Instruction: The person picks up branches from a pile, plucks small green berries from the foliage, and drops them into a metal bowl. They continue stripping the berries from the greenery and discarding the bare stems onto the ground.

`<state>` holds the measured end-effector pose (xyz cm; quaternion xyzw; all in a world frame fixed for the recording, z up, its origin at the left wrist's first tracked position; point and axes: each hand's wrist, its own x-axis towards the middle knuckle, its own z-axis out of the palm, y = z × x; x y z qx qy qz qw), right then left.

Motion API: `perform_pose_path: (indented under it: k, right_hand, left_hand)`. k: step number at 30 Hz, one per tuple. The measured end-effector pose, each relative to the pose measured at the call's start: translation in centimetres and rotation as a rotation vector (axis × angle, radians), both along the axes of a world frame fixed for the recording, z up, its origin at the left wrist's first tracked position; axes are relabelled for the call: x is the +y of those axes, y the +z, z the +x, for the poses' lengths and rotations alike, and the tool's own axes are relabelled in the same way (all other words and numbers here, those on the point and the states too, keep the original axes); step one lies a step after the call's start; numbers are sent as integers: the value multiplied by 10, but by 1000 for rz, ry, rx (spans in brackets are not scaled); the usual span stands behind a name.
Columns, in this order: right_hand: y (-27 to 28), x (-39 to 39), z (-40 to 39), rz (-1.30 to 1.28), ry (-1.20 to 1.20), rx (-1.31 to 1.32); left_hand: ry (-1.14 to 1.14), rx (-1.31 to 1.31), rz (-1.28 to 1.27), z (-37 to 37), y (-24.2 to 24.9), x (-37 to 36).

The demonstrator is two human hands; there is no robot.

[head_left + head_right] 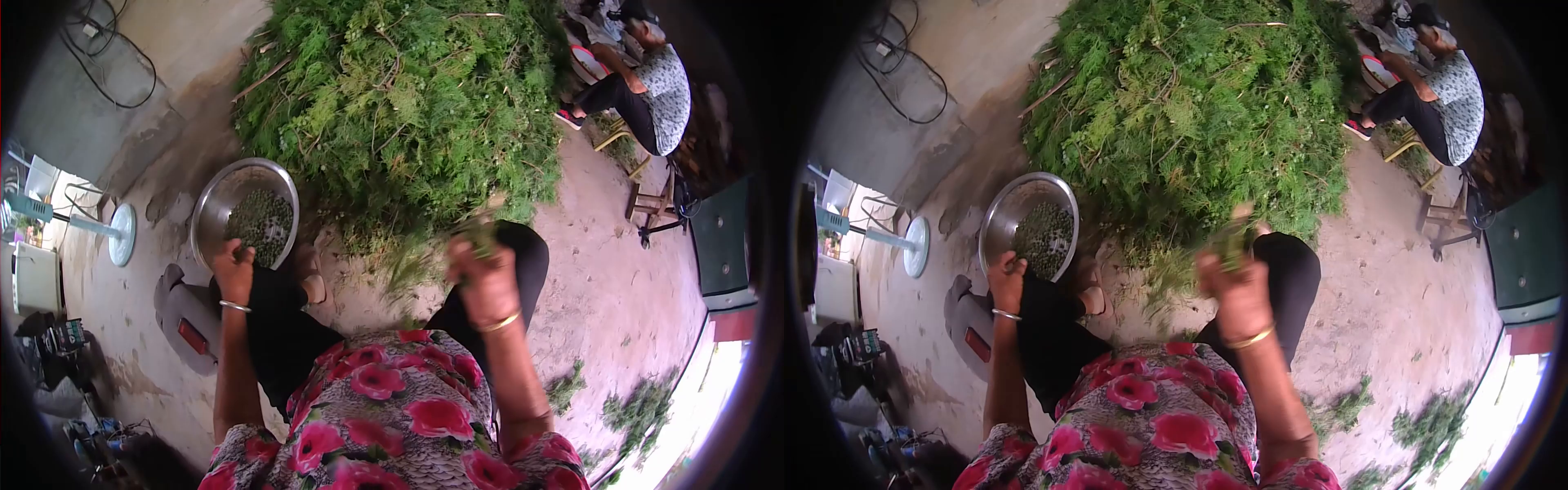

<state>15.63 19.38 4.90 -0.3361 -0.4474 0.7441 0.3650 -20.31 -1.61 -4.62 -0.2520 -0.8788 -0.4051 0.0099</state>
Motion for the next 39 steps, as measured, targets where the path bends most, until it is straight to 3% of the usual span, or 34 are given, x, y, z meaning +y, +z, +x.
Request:
perform_pose_path:
  k: [1,3,5,7,9,10,11,12,14,16,17,18,19,20,21,23,26,27,29,30,32,33,35,37,39]
  right_hand:
    - [3,18,18,16,-107,52]
    - [-3,55,78,-92,-203,263]
    - [-20,84,172,-190,-397,315]
    - [-46,94,283,-157,-700,150]
    - [-111,83,477,67,-792,16]
    - [-112,55,544,78,-1065,-134]
    - [-106,35,578,93,-1335,-290]
    - [-72,10,566,-108,-1482,-506]
    - [-41,-20,521,-326,-1599,-751]
    - [-61,-20,516,-412,-1349,-894]
    - [-71,-13,514,-441,-1177,-932]
    - [-80,8,476,-402,-1127,-785]
    - [-67,30,382,-256,-1039,-775]
    - [-58,53,313,-147,-904,-765]
    - [-40,78,229,-35,-766,-785]
    - [-44,118,130,191,-577,-715]
    - [-44,152,-5,477,-214,-736]
    - [-49,158,-40,549,-75,-778]
    - [-69,162,-87,654,252,-746]
    - [-75,158,-104,581,378,-729]
    - [-85,154,-120,696,554,-828]
    - [-91,150,-123,680,565,-824]
    - [-92,135,-121,958,794,-1148]
    - [-100,113,-120,1078,936,-1288]
    - [-96,99,-117,1054,1117,-1194]
  left_hand:
    - [-36,179,-65,18,6,7]
    - [-158,73,-12,25,-25,13]
    - [-173,-286,67,44,-54,25]
    - [-213,-401,0,66,-68,39]
    - [-234,-307,-126,71,-116,44]
    - [-237,-322,-133,79,-117,49]
    - [-198,-395,-156,91,-112,58]
    - [-157,-467,-180,96,-112,64]
    - [-165,-568,-179,94,-144,66]
    - [-175,-664,-188,93,-176,66]
    - [-78,-900,-90,94,-189,69]
    - [27,-1130,13,95,-199,72]
    - [35,-1137,-5,96,-207,77]
    - [150,-1371,135,96,-214,83]
    - [131,-1395,140,99,-219,89]
    - [125,-1426,132,104,-232,98]
    - [142,-1309,44,119,-255,102]
    - [128,-1201,-121,126,-260,103]
    - [118,-1096,-298,131,-281,99]
    - [-17,-967,-354,135,-306,90]
    - [-283,-713,-472,141,-347,77]
    - [-275,-719,-487,142,-351,81]
    - [-338,-493,-447,153,-345,98]
    - [-412,-397,-592,156,-343,116]
    - [-493,-387,-604,162,-361,117]
